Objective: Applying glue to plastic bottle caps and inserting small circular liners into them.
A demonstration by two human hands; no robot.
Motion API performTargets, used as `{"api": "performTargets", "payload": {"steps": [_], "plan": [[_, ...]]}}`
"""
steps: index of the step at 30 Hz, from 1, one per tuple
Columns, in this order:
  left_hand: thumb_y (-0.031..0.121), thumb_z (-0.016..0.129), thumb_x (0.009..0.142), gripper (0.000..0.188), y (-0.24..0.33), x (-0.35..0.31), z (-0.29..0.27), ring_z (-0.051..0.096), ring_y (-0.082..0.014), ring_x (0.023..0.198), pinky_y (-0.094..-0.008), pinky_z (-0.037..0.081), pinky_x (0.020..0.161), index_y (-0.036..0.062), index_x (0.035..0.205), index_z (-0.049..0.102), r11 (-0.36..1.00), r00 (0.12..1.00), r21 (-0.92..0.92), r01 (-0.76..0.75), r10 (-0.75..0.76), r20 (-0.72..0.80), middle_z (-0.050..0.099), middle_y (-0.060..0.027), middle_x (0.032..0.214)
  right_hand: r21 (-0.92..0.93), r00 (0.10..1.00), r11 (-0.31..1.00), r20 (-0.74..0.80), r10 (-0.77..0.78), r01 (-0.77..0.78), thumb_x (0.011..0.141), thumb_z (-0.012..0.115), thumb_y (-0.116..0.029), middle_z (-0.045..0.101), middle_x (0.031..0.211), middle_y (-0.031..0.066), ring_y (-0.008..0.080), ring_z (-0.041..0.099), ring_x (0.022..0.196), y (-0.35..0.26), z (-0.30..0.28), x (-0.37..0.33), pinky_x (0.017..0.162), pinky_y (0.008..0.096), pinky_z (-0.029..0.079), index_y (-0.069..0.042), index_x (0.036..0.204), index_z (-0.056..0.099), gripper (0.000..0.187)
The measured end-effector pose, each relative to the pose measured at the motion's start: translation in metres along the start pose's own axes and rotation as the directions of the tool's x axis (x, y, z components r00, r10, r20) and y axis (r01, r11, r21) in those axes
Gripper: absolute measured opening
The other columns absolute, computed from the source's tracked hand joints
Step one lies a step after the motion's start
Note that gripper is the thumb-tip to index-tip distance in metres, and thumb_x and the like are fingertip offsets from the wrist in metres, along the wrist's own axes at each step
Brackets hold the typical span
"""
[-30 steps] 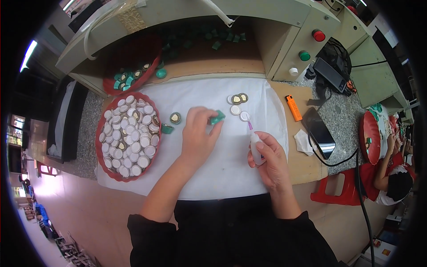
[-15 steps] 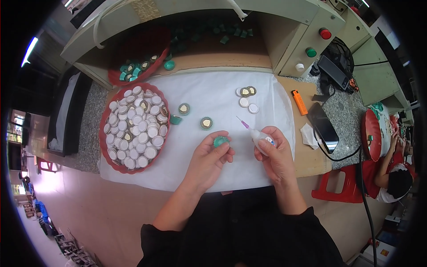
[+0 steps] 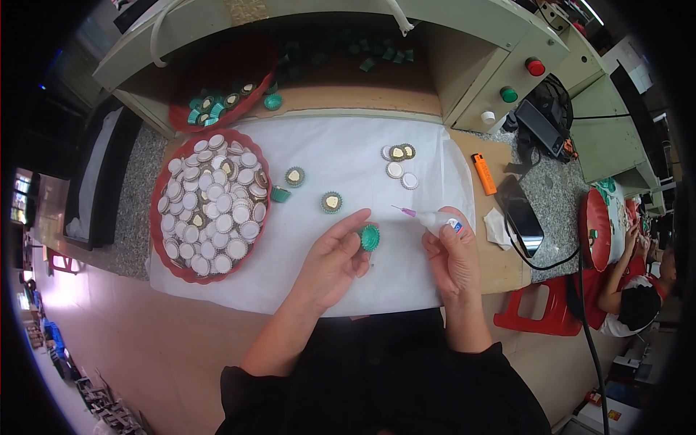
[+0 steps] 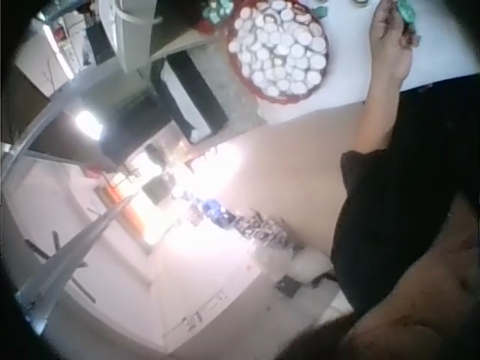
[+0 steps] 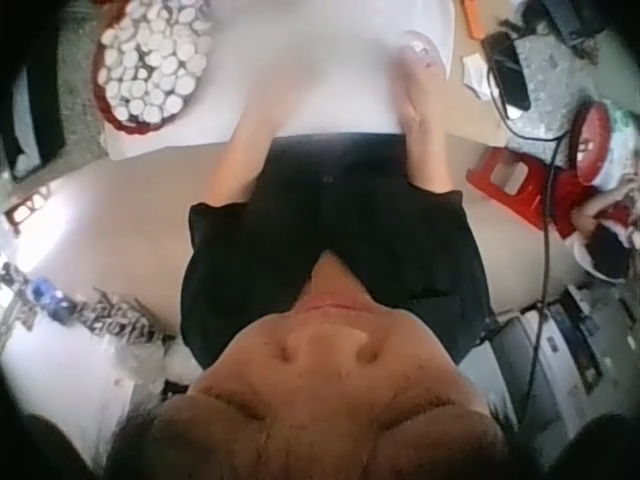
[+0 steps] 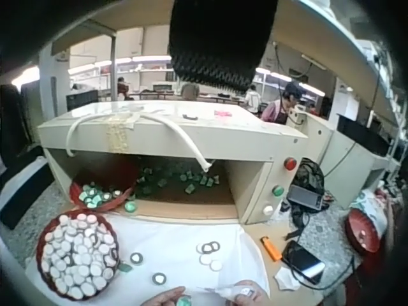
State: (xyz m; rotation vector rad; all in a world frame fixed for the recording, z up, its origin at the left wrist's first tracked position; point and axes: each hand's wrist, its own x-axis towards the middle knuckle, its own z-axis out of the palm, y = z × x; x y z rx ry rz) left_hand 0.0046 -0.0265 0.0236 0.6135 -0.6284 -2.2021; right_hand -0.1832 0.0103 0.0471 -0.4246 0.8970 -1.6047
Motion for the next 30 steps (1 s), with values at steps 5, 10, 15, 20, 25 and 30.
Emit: {"api": "performTargets", "payload": {"steps": [5,10,15,20,25,30], "plan": [[0.013,0.047,0.085,0.030,-0.004,0.005,0.000,0.052,-0.0191,0.084,-0.0280,0.042,0.066,0.0037,0.113,0.044,0.971,1.000,-0.238,0.011,-0.014,-0.010,0.051,-0.0101,0.104,0.002,1.000,1.000,0.012,0.004,-0.004,0.073,0.065,-0.017,0.054,0.077,0.0025,0.0095,0.046,0.063,-0.001,0.002,0.001,0.054,0.0209,0.035,-0.004,0.094,0.049,0.030],[0.013,0.049,0.084,0.031,-0.004,0.008,0.006,0.052,-0.0201,0.090,-0.0272,0.042,0.072,0.0031,0.113,0.044,0.975,0.999,-0.219,-0.030,0.025,-0.025,0.050,-0.0117,0.107,-0.069,0.999,0.997,0.010,-0.045,0.046,0.076,0.062,-0.019,0.052,0.076,0.0016,0.0090,0.046,0.065,-0.002,0.005,-0.002,0.057,0.0220,0.037,-0.004,0.094,0.047,0.028],[0.014,0.049,0.084,0.035,-0.010,0.011,-0.005,0.047,-0.0243,0.102,-0.0296,0.041,0.087,0.0006,0.115,0.041,0.952,1.000,-0.306,-0.003,0.010,0.024,0.048,-0.0144,0.110,-0.195,0.986,0.967,0.065,-0.153,0.163,0.078,0.053,-0.007,0.050,0.085,0.0044,0.0111,0.049,0.073,-0.002,0.007,-0.007,0.065,0.0235,0.041,-0.003,0.096,0.044,0.021],[0.014,0.049,0.084,0.036,-0.011,0.009,-0.007,0.048,-0.0228,0.100,-0.0291,0.042,0.084,0.0011,0.116,0.040,0.934,0.999,-0.355,-0.029,0.035,0.010,0.047,-0.0146,0.112,-0.398,0.915,0.824,0.219,-0.340,0.402,0.077,0.057,-0.006,0.046,0.095,0.0095,0.0132,0.049,0.072,0.006,0.010,-0.015,0.064,0.0240,0.043,-0.001,0.097,0.040,0.026],[0.017,0.047,0.085,0.037,-0.014,0.009,-0.009,0.051,-0.0189,0.091,-0.0266,0.043,0.077,0.0026,0.118,0.038,0.954,0.998,-0.299,-0.031,0.047,0.046,0.047,-0.0141,0.113,-0.534,0.847,0.660,0.279,-0.453,0.529,0.075,0.061,-0.008,0.048,0.093,0.0111,0.0154,0.049,0.079,0.013,0.011,-0.018,0.065,0.0232,0.041,-0.001,0.097,0.041,0.031],[0.018,0.045,0.086,0.035,-0.012,0.008,-0.008,0.051,-0.0183,0.090,-0.0260,0.043,0.077,0.0014,0.116,0.039,0.936,0.999,-0.352,-0.019,0.034,0.036,0.048,-0.0139,0.112,-0.613,0.718,0.403,0.445,-0.534,0.680,0.074,0.063,-0.010,0.051,0.093,0.0138,0.0203,0.049,0.079,0.020,0.010,-0.016,0.067,0.0263,0.041,-0.002,0.097,0.042,0.032]]}}
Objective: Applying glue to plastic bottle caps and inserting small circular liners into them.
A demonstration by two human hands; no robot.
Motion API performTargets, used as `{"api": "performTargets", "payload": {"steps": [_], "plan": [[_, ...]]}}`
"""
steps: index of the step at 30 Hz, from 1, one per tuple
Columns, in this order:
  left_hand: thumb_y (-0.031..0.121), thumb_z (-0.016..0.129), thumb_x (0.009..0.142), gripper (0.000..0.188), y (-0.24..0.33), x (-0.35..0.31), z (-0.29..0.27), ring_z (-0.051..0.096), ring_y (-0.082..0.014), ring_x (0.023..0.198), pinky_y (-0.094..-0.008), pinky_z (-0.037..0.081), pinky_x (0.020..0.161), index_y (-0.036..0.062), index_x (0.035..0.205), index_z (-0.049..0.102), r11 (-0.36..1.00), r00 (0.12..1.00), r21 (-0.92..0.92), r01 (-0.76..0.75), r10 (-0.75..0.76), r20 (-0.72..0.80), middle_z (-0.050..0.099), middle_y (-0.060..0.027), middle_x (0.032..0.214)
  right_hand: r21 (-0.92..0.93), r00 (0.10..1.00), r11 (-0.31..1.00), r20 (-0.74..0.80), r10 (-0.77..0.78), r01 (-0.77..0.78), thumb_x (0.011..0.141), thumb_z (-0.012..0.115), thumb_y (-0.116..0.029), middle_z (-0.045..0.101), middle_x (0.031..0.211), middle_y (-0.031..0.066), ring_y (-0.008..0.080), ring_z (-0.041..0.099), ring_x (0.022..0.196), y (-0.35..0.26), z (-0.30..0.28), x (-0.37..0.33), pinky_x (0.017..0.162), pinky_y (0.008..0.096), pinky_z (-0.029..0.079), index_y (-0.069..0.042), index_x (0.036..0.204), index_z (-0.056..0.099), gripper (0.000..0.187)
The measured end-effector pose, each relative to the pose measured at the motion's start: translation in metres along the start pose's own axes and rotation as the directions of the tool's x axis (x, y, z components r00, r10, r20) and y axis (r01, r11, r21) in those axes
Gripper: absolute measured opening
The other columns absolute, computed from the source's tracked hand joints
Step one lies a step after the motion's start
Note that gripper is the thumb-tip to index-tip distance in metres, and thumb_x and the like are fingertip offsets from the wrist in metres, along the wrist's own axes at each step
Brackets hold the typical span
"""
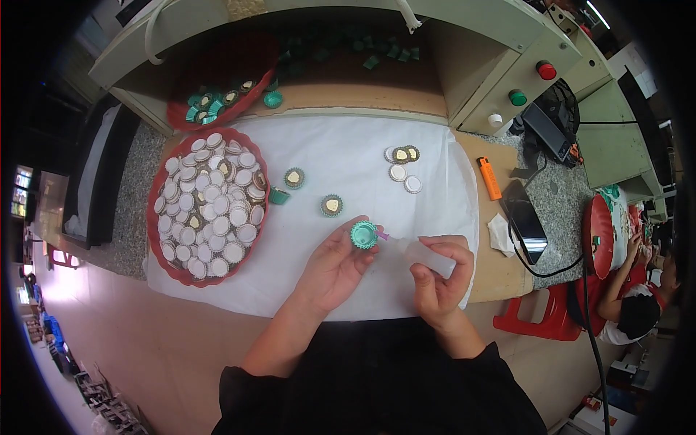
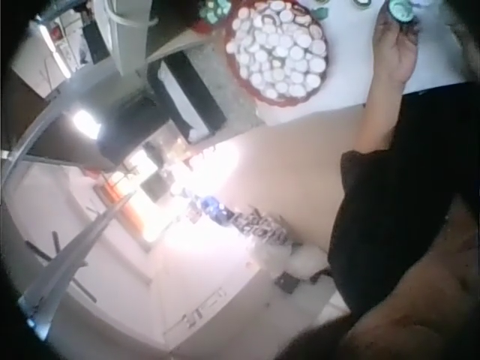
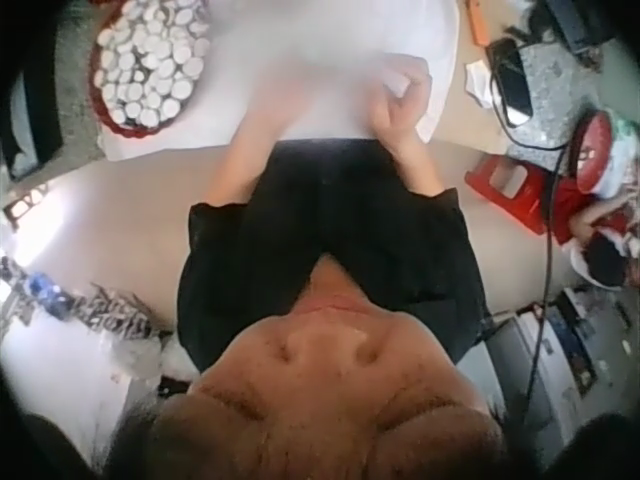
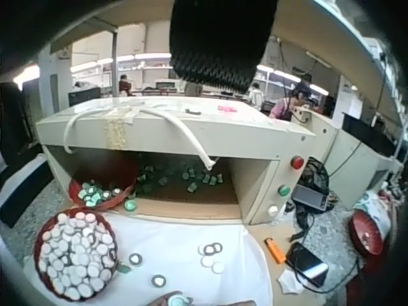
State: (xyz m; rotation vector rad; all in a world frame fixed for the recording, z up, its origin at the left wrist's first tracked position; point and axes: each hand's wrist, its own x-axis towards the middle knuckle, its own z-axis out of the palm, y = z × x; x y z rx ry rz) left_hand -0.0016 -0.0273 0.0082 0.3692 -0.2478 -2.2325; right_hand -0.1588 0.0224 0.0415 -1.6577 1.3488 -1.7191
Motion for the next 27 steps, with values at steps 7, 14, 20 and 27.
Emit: {"api": "performTargets", "payload": {"steps": [7,14,20,27], "plan": [[0.018,0.043,0.087,0.035,-0.0003,0.0010,-0.0019,0.052,-0.0179,0.089,-0.0252,0.045,0.076,0.0000,0.117,0.039,1.000,1.000,-0.011,0.017,-0.017,0.013,0.048,-0.0139,0.112,-0.143,0.979,0.970,0.075,-0.190,0.199,0.070,0.067,-0.011,0.053,0.093,0.0137,0.0240,0.050,0.078,0.0017,0.0046,0.0017,0.067,0.0295,0.041,-0.003,0.096,0.042,0.036],[0.018,0.044,0.086,0.036,0.0002,0.0012,-0.0012,0.052,-0.0183,0.089,-0.0253,0.045,0.076,-0.0004,0.117,0.038,1.000,1.000,-0.009,0.014,-0.013,0.016,0.048,-0.0142,0.111,-0.163,0.978,0.966,0.086,-0.189,0.201,0.070,0.066,-0.010,0.053,0.093,0.0132,0.0239,0.050,0.077,0.0025,0.0058,0.0035,0.066,0.0294,0.041,-0.003,0.097,0.042,0.037],[0.017,0.045,0.086,0.036,0.0004,0.0010,-0.0009,0.052,-0.0184,0.090,-0.0253,0.045,0.076,-0.0003,0.117,0.038,1.000,1.000,-0.008,0.017,-0.017,0.013,0.049,-0.0139,0.111,-0.158,0.979,0.968,0.085,-0.186,0.197,0.070,0.066,-0.010,0.053,0.093,0.0131,0.0238,0.049,0.076,0.0038,0.0069,0.0036,0.065,0.0293,0.042,-0.004,0.098,0.042,0.037],[0.017,0.046,0.086,0.035,-0.0004,0.0009,-0.0007,0.052,-0.0186,0.091,-0.0257,0.045,0.076,0.0011,0.116,0.041,1.000,1.000,0.014,0.004,-0.004,0.007,0.049,-0.0132,0.111,-0.196,0.976,0.957,0.098,-0.196,0.212,0.069,0.067,-0.010,0.054,0.091,0.0131,0.0243,0.050,0.075,0.0021,0.0063,0.0052,0.065,0.0298,0.042,-0.004,0.098,0.042,0.038]]}}
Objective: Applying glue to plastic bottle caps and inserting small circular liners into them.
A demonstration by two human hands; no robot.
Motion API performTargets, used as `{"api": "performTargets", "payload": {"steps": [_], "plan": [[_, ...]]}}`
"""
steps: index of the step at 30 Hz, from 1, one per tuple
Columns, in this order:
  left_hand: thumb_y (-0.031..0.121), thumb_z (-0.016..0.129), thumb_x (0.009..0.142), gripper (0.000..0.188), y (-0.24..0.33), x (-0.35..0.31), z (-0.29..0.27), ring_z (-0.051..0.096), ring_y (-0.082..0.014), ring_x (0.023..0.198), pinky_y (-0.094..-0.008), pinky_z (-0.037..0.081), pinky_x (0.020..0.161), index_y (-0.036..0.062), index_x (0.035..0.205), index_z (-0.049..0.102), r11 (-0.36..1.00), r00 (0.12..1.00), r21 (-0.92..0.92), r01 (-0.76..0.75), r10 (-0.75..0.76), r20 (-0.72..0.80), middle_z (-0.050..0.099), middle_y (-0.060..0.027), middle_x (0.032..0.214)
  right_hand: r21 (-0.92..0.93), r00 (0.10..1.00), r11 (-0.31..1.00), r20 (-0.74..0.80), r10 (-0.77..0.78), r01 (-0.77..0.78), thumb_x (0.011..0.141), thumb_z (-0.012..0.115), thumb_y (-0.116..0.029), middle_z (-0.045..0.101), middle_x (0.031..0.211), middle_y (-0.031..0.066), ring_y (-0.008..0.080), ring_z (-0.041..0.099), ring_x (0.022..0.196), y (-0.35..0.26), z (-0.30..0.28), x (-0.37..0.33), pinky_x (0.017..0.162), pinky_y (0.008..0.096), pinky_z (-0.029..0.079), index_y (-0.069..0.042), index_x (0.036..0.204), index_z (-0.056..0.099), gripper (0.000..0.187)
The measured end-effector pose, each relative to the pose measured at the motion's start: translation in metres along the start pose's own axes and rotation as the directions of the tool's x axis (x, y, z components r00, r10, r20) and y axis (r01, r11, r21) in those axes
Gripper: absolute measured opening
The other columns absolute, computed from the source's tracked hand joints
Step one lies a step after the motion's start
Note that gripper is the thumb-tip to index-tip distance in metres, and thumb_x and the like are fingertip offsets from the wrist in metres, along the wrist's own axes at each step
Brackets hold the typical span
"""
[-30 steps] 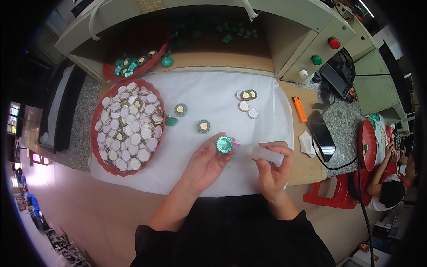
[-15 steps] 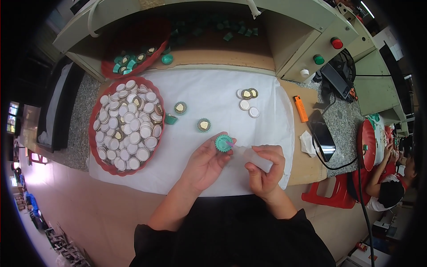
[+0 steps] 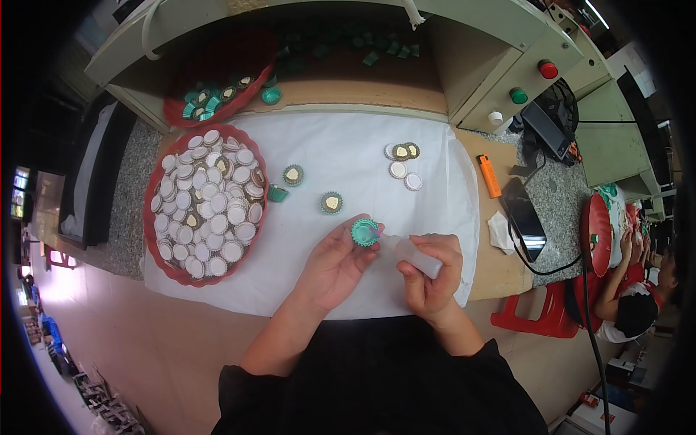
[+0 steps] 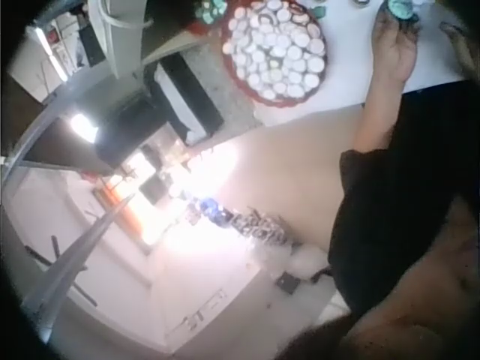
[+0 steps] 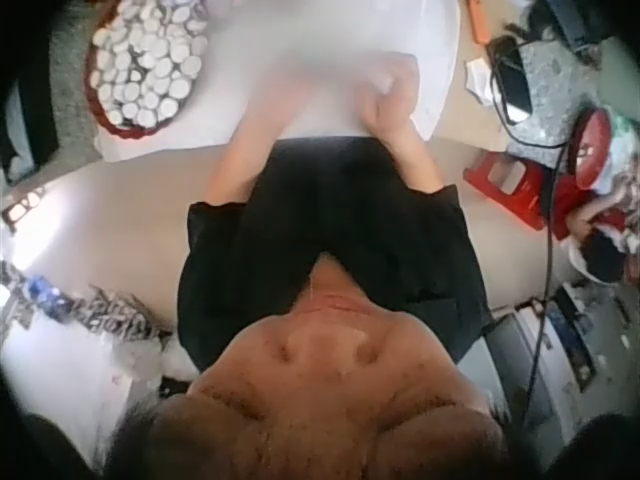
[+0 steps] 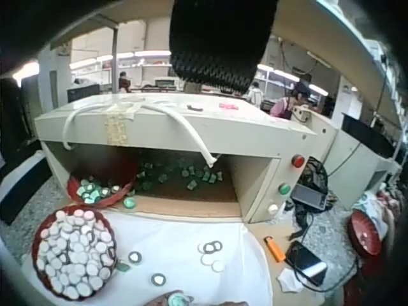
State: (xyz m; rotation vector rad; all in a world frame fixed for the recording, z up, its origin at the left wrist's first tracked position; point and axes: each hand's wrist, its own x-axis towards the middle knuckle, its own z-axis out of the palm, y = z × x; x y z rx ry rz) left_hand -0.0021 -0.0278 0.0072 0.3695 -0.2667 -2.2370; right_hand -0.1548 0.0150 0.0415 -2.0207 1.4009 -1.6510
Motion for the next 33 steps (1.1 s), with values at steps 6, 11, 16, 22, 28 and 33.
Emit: {"api": "performTargets", "payload": {"steps": [6,11,16,22,28,33], "plan": [[0.017,0.046,0.086,0.033,0.000,0.000,-0.001,0.051,-0.0184,0.092,-0.0258,0.044,0.077,0.0016,0.115,0.041,1.000,1.000,0.007,-0.008,0.007,0.017,0.049,-0.0126,0.110,-0.030,1.000,0.999,0.010,-0.021,0.021,0.068,0.068,-0.008,0.054,0.090,0.0136,0.0250,0.050,0.075,0.000,0.000,0.001,0.064,0.0303,0.042,-0.004,0.098,0.042,0.040],[0.017,0.045,0.086,0.033,0.000,0.000,0.002,0.051,-0.0182,0.092,-0.0260,0.044,0.077,0.0019,0.115,0.041,1.000,1.000,0.020,-0.007,0.007,0.003,0.050,-0.0125,0.110,-0.020,0.998,0.998,0.017,-0.053,0.053,0.067,0.068,-0.007,0.054,0.089,0.0136,0.0251,0.051,0.073,-0.001,0.001,0.003,0.062,0.0304,0.042,-0.003,0.097,0.042,0.040],[0.017,0.045,0.087,0.031,0.000,0.001,0.000,0.051,-0.0180,0.091,-0.0266,0.044,0.078,0.0020,0.114,0.042,0.999,1.000,0.030,-0.021,0.020,0.013,0.050,-0.0119,0.108,-0.068,0.998,0.996,0.037,-0.054,0.056,0.066,0.068,-0.007,0.054,0.088,0.0138,0.0251,0.050,0.072,-0.001,-0.004,0.005,0.061,0.0306,0.042,-0.003,0.098,0.041,0.042],[0.016,0.045,0.086,0.031,0.000,0.001,0.002,0.050,-0.0178,0.092,-0.0272,0.043,0.079,0.0026,0.113,0.042,1.000,1.000,0.021,-0.014,0.014,0.007,0.050,-0.0116,0.108,-0.062,0.996,0.995,0.053,-0.069,0.072,0.064,0.069,-0.004,0.054,0.087,0.0135,0.0252,0.050,0.072,-0.003,-0.002,0.006,0.060,0.0309,0.042,-0.003,0.098,0.041,0.044],[0.015,0.046,0.086,0.030,-0.001,0.001,0.004,0.048,-0.0175,0.094,-0.0279,0.040,0.082,0.0029,0.113,0.042,0.998,0.999,0.044,-0.039,0.040,-0.021,0.049,-0.0115,0.109,-0.103,0.994,0.992,0.089,-0.059,0.068,0.063,0.069,-0.002,0.054,0.086,0.0134,0.0259,0.051,0.071,-0.007,-0.010,0.013,0.059,0.0310,0.042,-0.003,0.098,0.041,0.045],[0.016,0.048,0.085,0.034,-0.002,0.002,0.003,0.048,-0.0168,0.095,-0.0275,0.040,0.083,0.0027,0.115,0.040,0.996,0.998,0.070,-0.051,0.053,-0.023,0.049,-0.0116,0.110,-0.125,0.992,0.991,0.121,-0.023,0.038,0.063,0.068,0.000,0.053,0.084,0.0134,0.0272,0.051,0.070,-0.013,-0.015,0.019,0.058,0.0310,0.042,-0.003,0.097,0.042,0.043]]}}
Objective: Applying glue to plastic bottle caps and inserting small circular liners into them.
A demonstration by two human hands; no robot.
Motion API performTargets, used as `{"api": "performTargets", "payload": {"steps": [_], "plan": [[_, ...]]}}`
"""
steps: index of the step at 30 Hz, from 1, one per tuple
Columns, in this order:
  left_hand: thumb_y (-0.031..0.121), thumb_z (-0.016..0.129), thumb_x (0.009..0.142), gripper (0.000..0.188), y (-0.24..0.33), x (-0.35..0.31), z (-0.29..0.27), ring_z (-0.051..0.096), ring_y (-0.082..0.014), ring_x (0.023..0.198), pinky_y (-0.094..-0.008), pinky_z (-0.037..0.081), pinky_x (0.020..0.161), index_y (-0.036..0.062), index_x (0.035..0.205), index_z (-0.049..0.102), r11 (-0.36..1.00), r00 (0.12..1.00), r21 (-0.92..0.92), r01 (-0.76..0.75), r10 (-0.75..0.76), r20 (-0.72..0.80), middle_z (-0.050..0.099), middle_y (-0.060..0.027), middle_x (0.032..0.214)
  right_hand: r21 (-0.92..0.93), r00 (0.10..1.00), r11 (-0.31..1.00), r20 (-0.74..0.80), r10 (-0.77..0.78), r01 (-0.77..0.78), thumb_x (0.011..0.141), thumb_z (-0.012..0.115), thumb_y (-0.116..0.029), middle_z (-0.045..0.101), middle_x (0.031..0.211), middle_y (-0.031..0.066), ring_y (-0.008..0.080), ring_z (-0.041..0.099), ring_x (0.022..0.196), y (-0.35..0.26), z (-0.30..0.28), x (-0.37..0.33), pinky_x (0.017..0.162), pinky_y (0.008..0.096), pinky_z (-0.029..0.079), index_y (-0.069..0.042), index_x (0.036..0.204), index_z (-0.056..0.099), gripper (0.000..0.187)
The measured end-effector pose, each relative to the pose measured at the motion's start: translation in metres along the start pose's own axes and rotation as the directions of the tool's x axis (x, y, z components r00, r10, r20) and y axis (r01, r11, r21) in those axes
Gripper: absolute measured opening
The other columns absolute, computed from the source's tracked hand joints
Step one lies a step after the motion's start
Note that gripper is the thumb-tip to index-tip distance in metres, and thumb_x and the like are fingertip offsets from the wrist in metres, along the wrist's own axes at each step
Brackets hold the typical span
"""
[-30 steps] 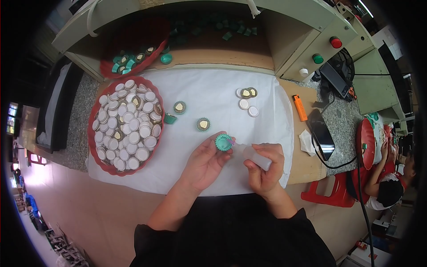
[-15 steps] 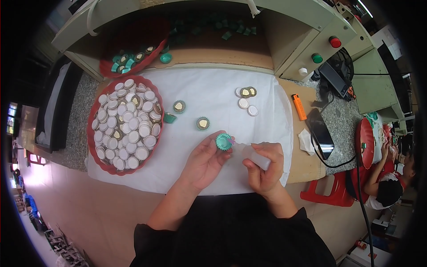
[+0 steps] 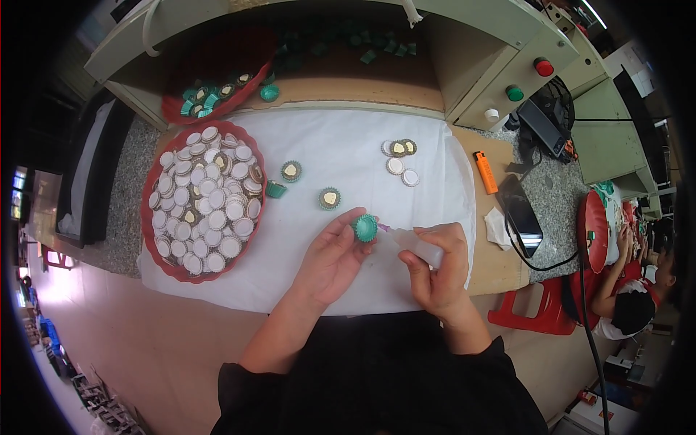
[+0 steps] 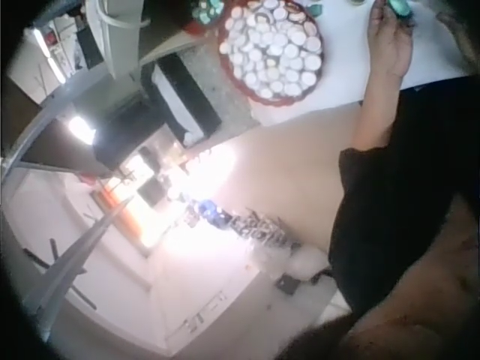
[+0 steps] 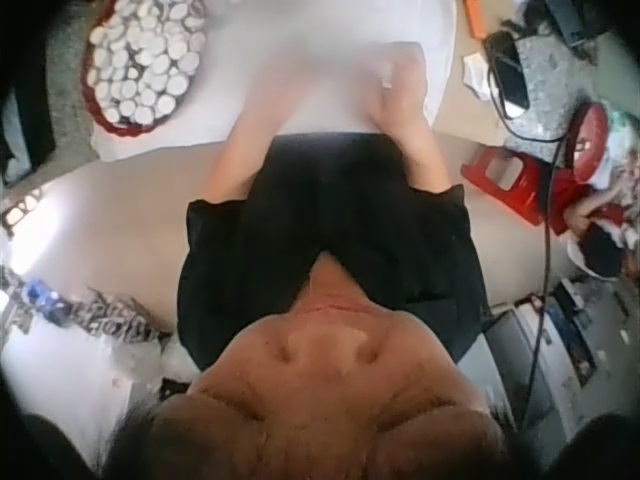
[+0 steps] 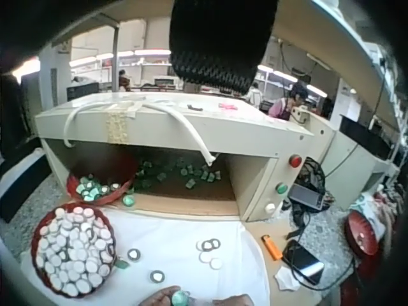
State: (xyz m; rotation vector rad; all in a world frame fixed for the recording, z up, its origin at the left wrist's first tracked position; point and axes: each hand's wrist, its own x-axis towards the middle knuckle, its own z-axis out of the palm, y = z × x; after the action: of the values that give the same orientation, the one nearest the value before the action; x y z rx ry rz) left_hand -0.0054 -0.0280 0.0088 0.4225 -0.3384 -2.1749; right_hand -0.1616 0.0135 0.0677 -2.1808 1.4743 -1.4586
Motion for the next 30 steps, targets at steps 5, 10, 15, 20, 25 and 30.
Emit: {"api": "performTargets", "payload": {"steps": [5,10,15,20,25,30], "plan": [[0.014,0.047,0.085,0.033,-0.001,0.000,0.001,0.047,-0.0148,0.094,-0.0278,0.039,0.082,0.0021,0.116,0.042,1.000,1.000,0.012,-0.004,0.004,-0.007,0.050,-0.0095,0.108,0.021,0.999,0.999,0.031,0.041,-0.042,0.065,0.067,0.000,0.051,0.080,0.0126,0.0272,0.049,0.068,-0.002,-0.006,0.003,0.056,0.0313,0.040,-0.002,0.095,0.043,0.038],[0.014,0.045,0.086,0.032,0.000,-0.001,0.002,0.048,-0.0145,0.094,-0.0277,0.039,0.082,0.0013,0.115,0.043,0.999,1.000,0.049,0.008,-0.007,-0.014,0.050,-0.0095,0.107,0.044,0.995,0.995,0.056,0.084,-0.087,0.067,0.065,-0.001,0.048,0.076,0.0120,0.0265,0.047,0.065,-0.005,-0.010,0.004,0.054,0.0313,0.038,-0.001,0.093,0.044,0.034],[0.015,0.045,0.087,0.032,0.000,-0.001,0.003,0.048,-0.0146,0.094,-0.0276,0.039,0.081,0.0012,0.116,0.043,0.998,1.000,0.067,0.011,-0.009,-0.018,0.050,-0.0098,0.108,0.070,0.986,0.986,0.084,0.144,-0.150,0.068,0.065,-0.002,0.046,0.075,0.0120,0.0260,0.046,0.064,-0.008,-0.013,0.004,0.054,0.0307,0.037,-0.001,0.092,0.045,0.031],[0.016,0.043,0.087,0.033,0.000,-0.002,0.004,0.048,-0.0153,0.093,-0.0274,0.040,0.079,0.0005,0.116,0.042,0.997,1.000,0.075,0.010,-0.009,-0.022,0.050,-0.0100,0.108,0.138,0.979,0.971,0.086,0.185,-0.196,0.072,0.062,-0.005,0.046,0.077,0.0118,0.0220,0.046,0.065,-0.004,-0.010,0.000,0.054,0.0278,0.037,0.000,0.092,0.045,0.027],[0.018,0.043,0.087,0.036,0.000,0.000,-0.001,0.049,-0.0161,0.092,-0.0266,0.041,0.078,-0.0012,0.117,0.039,0.996,0.996,0.000,0.085,-0.085,-0.020,0.050,-0.0117,0.108,0.394,0.925,0.862,-0.066,0.374,-0.320,0.079,0.055,-0.008,0.046,0.081,0.0082,0.0118,0.045,0.068,-0.001,0.001,-0.011,0.058,0.0211,0.038,0.001,0.093,0.041,0.021],[0.016,0.043,0.087,0.036,0.001,0.000,-0.002,0.051,-0.0170,0.090,-0.0266,0.043,0.079,-0.0021,0.117,0.039,0.996,0.996,-0.028,0.083,-0.084,-0.017,0.050,-0.0132,0.108,0.470,0.905,0.818,-0.087,0.416,-0.331,0.080,0.053,-0.007,0.044,0.085,0.0085,0.0108,0.045,0.069,0.003,0.013,-0.015,0.060,0.0201,0.038,0.001,0.096,0.039,0.022]]}}
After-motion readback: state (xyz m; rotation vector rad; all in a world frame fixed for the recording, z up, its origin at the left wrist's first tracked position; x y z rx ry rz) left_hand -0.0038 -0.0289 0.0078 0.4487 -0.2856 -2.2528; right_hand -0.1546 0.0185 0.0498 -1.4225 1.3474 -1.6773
